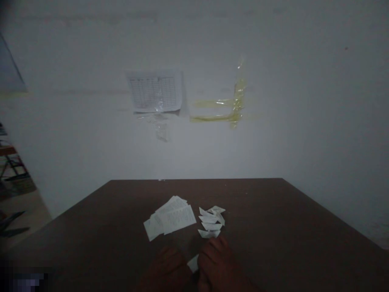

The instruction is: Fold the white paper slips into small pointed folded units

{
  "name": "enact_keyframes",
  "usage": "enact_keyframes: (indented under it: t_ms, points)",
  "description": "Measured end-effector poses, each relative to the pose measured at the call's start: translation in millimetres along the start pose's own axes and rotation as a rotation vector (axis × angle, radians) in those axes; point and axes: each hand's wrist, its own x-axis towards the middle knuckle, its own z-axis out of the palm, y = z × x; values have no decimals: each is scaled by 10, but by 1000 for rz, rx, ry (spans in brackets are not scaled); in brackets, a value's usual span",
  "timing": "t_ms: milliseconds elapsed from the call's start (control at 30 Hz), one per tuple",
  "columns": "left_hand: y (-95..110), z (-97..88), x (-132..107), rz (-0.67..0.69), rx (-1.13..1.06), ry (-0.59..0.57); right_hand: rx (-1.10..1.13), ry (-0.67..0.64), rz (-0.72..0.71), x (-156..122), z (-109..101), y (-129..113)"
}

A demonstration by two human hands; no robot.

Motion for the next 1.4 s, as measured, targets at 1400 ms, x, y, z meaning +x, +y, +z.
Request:
enact_keyframes:
  t_ms: [1400]
  points:
    - [241,-444,30,-130,-184,271,-91,-185,218,147,-147,24]
